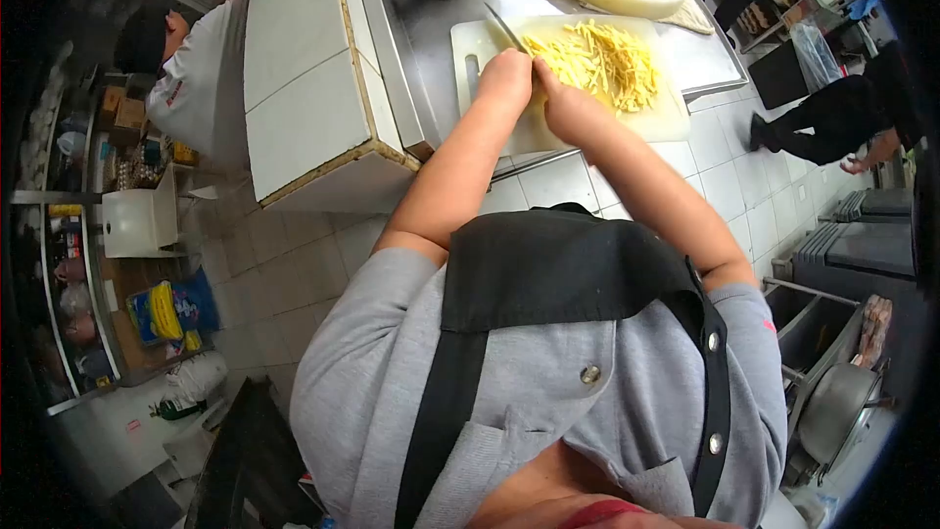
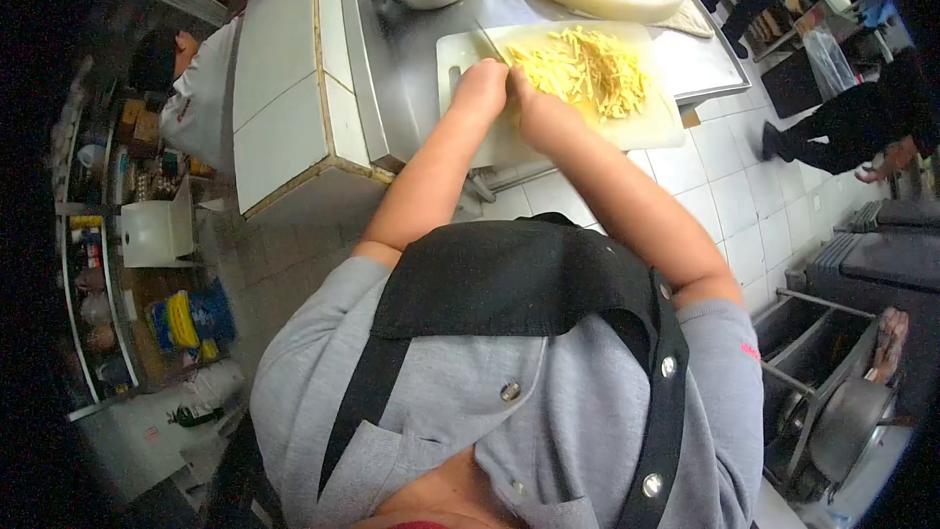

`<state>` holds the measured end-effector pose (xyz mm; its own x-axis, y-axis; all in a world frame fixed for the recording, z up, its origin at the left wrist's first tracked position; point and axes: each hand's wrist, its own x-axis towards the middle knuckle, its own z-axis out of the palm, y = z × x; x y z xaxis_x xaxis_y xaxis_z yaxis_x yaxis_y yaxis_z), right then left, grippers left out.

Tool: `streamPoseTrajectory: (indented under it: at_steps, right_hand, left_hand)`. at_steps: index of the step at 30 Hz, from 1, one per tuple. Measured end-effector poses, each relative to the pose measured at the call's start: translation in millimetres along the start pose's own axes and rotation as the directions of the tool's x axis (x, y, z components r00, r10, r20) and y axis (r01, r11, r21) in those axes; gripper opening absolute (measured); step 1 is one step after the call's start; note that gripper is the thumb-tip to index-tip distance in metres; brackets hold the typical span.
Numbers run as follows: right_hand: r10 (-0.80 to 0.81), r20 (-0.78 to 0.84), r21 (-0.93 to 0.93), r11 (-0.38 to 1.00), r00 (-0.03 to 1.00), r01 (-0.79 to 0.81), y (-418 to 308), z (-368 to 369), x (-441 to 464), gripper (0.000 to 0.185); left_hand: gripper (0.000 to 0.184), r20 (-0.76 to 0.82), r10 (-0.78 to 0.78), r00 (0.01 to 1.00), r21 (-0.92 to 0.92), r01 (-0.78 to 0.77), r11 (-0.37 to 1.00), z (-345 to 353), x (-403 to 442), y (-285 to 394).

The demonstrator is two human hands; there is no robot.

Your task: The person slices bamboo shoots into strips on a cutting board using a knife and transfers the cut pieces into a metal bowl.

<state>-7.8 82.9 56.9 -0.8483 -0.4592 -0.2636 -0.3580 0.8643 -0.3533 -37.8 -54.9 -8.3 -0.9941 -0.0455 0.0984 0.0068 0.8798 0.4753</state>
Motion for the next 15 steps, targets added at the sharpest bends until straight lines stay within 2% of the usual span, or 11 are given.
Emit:
streamPoseTrajectory:
  at_steps: [1, 3, 5, 7, 8, 9, 11, 12, 13, 15]
  right_hand:
    - [0.068, 0.079, 0.039, 0.997, 0.995, -0.072, -12, -17, -4, 0.073]
    - [0.172, 0.243, 0.167, 0.962, 0.955, -0.216, -23, -51, -7, 0.067]
    - [0.210, 0.304, 0.147, 0.953, 0.929, -0.264, -30, -64, -11, 0.066]
    - [0.195, 0.262, 0.195, 0.949, 0.945, -0.249, -31, -44, -18, 0.074]
    - [-0.027, -0.041, 0.145, 0.989, 0.999, 0.033, 9, 16, 6, 0.071]
    - [-0.043, -0.076, 0.096, 0.994, 0.996, 0.050, 12, 22, 7, 0.069]
    - [0.081, 0.079, 0.178, 0.979, 0.994, -0.094, -7, -16, -4, 0.068]
    - [0.155, 0.247, 0.163, 0.966, 0.957, -0.199, -26, -48, -16, 0.068]
    - [0.155, 0.238, 0.165, 0.967, 0.959, -0.197, -31, -52, -15, 0.068]
    - [0.211, 0.321, 0.082, 0.965, 0.923, -0.249, -35, -55, -15, 0.069]
  left_hand:
    - [0.015, 0.021, -0.035, 0.999, -0.029, 0.036, 0.999, 1, -1, -2]
    - [0.016, 0.039, 0.026, 0.999, 0.041, -0.028, 0.999, -4, 2, -2]
    - [0.016, 0.152, -0.008, 0.988, 0.053, 0.000, 0.999, -11, 0, 1]
    - [0.016, 0.145, -0.026, 0.989, 0.025, 0.023, 0.999, -18, -4, 8]
    - [0.015, 0.129, -0.037, 0.991, -0.001, 0.037, 0.999, -21, -3, 10]
    - [0.015, 0.123, -0.040, 0.992, -0.006, 0.041, 0.999, -15, 0, 8]
    - [0.015, -0.010, -0.031, 0.999, -0.069, 0.031, 0.997, 4, 1, -4]
    - [0.016, 0.011, -0.004, 1.000, 0.032, 0.004, 0.999, 6, 3, -6]
    - [0.016, 0.005, 0.002, 1.000, 0.034, -0.002, 0.999, 2, 5, -5]
    - [0.013, 0.052, 0.003, 0.999, 0.027, -0.004, 1.000, -2, 1, -5]
